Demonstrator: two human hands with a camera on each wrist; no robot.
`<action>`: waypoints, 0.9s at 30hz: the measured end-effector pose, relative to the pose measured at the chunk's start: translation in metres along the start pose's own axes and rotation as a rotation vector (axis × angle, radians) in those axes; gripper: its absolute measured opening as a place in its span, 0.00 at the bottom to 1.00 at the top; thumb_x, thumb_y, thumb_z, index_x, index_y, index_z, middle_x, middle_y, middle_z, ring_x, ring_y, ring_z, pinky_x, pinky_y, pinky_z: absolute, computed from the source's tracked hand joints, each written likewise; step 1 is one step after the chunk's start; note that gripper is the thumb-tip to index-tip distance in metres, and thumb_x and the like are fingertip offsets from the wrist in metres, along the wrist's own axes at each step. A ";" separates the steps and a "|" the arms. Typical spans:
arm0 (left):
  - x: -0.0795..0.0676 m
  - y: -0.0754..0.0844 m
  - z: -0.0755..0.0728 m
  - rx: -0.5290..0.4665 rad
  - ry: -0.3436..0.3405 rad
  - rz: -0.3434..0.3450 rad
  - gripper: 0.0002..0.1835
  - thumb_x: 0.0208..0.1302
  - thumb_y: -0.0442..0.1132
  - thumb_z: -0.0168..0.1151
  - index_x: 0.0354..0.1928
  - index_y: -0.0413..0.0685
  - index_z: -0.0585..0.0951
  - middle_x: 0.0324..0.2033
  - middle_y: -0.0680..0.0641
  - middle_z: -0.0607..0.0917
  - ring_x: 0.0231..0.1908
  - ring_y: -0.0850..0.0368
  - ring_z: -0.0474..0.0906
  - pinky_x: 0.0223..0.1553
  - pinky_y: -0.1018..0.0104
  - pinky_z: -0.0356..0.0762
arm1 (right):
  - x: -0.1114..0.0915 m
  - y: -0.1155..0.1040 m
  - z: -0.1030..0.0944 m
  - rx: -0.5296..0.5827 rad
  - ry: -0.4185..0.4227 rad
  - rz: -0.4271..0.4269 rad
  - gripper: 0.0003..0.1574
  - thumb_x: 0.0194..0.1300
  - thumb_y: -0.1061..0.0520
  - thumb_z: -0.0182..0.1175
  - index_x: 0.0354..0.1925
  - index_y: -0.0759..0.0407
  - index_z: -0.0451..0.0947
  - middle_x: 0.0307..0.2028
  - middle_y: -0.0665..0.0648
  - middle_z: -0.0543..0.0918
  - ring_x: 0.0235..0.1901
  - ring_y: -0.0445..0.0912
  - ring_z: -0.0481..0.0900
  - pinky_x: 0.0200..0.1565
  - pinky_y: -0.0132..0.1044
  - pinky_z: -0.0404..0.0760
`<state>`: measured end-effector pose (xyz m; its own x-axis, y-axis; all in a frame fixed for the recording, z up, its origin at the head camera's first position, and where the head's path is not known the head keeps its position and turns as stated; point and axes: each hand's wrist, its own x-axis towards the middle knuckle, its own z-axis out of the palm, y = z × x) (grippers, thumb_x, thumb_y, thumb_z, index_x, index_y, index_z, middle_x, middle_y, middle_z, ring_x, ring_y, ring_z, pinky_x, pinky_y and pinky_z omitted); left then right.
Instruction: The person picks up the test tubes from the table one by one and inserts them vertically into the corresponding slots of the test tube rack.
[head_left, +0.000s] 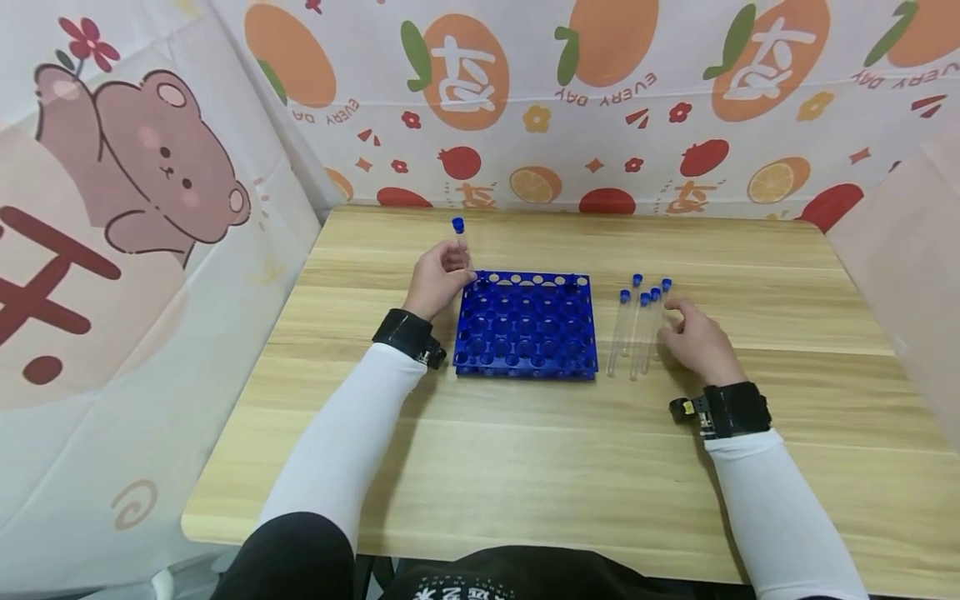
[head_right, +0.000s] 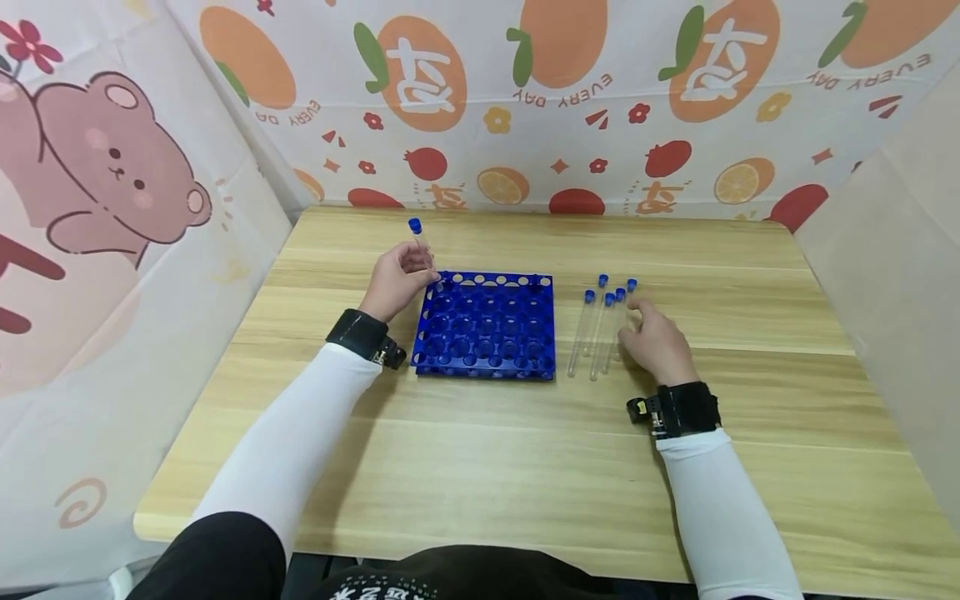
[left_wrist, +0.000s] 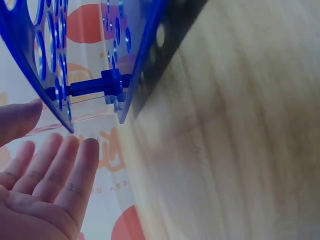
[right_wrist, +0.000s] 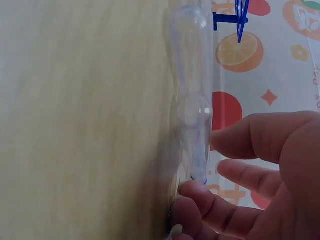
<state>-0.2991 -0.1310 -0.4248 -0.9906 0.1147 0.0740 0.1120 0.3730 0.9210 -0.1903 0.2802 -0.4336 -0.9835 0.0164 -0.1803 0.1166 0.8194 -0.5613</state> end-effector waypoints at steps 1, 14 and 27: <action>-0.001 0.000 -0.002 0.006 -0.001 -0.009 0.27 0.60 0.31 0.68 0.62 0.40 0.73 0.53 0.39 0.82 0.54 0.50 0.80 0.55 0.61 0.83 | 0.001 0.000 0.001 0.003 -0.011 0.001 0.35 0.69 0.52 0.51 0.71 0.58 0.59 0.48 0.68 0.78 0.40 0.58 0.77 0.35 0.42 0.76; -0.036 0.002 -0.028 -0.166 -0.127 -0.291 0.38 0.64 0.32 0.65 0.73 0.43 0.59 0.59 0.36 0.71 0.54 0.41 0.77 0.49 0.49 0.86 | 0.005 0.002 -0.009 0.039 -0.045 0.076 0.51 0.62 0.54 0.58 0.76 0.62 0.46 0.28 0.60 0.77 0.22 0.51 0.76 0.21 0.39 0.74; -0.086 -0.014 -0.013 -0.298 -0.251 -0.423 0.35 0.65 0.33 0.65 0.71 0.49 0.62 0.48 0.42 0.82 0.34 0.54 0.84 0.30 0.56 0.89 | 0.027 -0.041 -0.013 0.508 0.053 -0.114 0.68 0.61 0.70 0.59 0.76 0.31 0.28 0.36 0.60 0.70 0.29 0.53 0.84 0.33 0.47 0.90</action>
<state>-0.2163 -0.1579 -0.4387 -0.8916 0.2400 -0.3841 -0.3530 0.1629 0.9213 -0.2237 0.2550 -0.4050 -0.9980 -0.0167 -0.0615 0.0480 0.4366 -0.8983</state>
